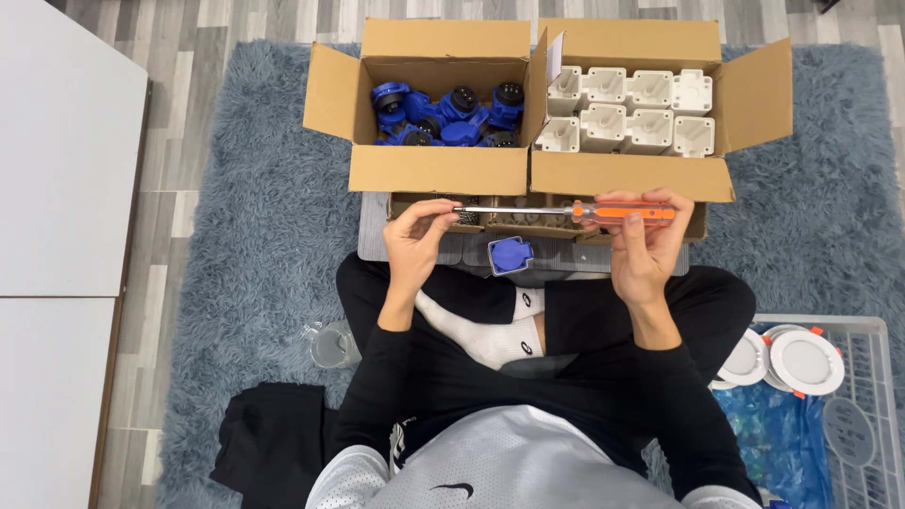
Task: Assembling industrial electrical plugs and sockets using a screwdriver while sitting on the floor.
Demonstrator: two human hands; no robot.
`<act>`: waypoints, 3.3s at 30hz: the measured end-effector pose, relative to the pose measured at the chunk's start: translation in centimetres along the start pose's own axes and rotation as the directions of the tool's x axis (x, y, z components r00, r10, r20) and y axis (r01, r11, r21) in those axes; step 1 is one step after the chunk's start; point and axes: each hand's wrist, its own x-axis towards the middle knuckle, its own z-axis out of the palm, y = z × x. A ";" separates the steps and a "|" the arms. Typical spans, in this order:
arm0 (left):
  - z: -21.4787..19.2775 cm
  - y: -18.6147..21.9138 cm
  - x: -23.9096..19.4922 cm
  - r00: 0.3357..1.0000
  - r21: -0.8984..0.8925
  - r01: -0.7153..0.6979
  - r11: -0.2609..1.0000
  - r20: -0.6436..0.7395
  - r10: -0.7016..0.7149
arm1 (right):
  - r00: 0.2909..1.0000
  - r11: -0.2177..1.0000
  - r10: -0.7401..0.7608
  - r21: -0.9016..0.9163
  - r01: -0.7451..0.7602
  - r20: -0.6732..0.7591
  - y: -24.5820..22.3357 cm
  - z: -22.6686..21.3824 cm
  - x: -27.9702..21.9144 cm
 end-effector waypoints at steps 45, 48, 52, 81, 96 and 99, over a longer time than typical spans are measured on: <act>4.8 -6.2 -8.9 0.968 0.416 -0.134 0.900 0.248 0.029 | 0.837 0.867 0.092 -0.457 0.199 0.540 -5.9 1.0 6.1; 4.5 -6.7 -9.0 0.968 0.384 -0.120 0.915 0.251 0.021 | 0.797 0.839 0.141 -0.499 0.219 0.587 -6.1 2.1 7.1; 4.4 -6.3 -9.0 0.970 0.379 -0.086 0.921 0.244 -0.010 | 0.717 0.865 0.175 -0.453 0.216 0.675 -7.6 3.8 8.1; 4.2 -8.8 -9.5 0.975 0.331 -0.118 0.936 0.220 0.045 | 0.673 0.787 0.156 -0.503 0.359 0.723 -9.0 5.5 9.5; 4.2 -9.1 -9.7 0.976 0.329 -0.100 0.939 0.217 0.028 | 0.594 0.834 0.219 -0.465 0.298 0.774 -9.0 6.0 9.7; 4.3 -8.8 -9.6 0.977 0.327 -0.099 0.940 0.214 0.028 | 0.602 0.824 0.259 -0.497 0.270 0.755 -9.8 6.0 9.6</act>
